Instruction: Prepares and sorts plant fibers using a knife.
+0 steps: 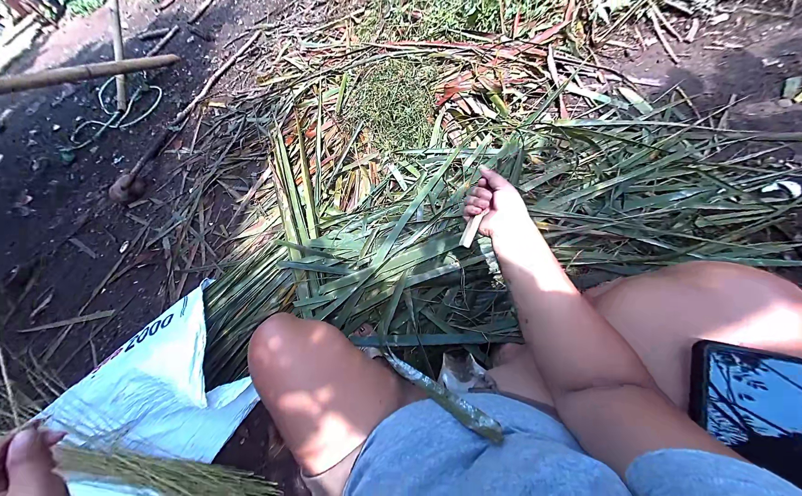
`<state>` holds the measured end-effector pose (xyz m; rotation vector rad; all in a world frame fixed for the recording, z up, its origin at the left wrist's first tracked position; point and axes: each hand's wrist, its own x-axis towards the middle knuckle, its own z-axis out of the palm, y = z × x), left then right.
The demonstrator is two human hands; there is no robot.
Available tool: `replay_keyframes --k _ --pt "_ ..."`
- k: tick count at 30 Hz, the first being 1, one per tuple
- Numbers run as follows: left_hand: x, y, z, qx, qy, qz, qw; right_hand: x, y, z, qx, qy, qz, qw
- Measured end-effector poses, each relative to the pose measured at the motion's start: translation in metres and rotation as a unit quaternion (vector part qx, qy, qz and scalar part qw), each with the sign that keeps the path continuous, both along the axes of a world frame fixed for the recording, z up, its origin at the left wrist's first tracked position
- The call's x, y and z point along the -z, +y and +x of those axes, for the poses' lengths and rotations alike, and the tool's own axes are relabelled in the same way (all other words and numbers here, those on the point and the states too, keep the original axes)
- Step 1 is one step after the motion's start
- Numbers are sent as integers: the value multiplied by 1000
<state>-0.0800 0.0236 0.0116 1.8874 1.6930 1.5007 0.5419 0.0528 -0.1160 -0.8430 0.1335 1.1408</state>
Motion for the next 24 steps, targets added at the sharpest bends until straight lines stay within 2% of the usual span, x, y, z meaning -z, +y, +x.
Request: replay_keyframes --k 2,4,7,10,13,15,18,22,24 --pt "-13 28 45 57 -46 120 990 13 2 -23 -73 -67 1 995" --pt "-34 47 101 81 -119 194 970 26 1 -39 -180 -137 22 974" --pt "-59 66 185 113 -235 265 928 29 7 -59 -288 -126 -16 949" --pt "-72 86 257 124 -377 310 864 38 7 -83 -334 -141 -53 930" --pt "-62 98 305 132 -469 275 829 42 4 -94 -342 -105 -61 932" --pt "-46 103 326 134 -494 250 822 41 3 -91 -324 -59 -36 943" --pt "-16 112 339 154 -500 204 828 38 6 -81 -265 -27 -7 964" --pt "11 117 341 178 -472 108 857 41 12 -67 -196 -7 10 980" --pt "24 121 341 199 -472 83 855 38 16 -66 -169 10 17 985"
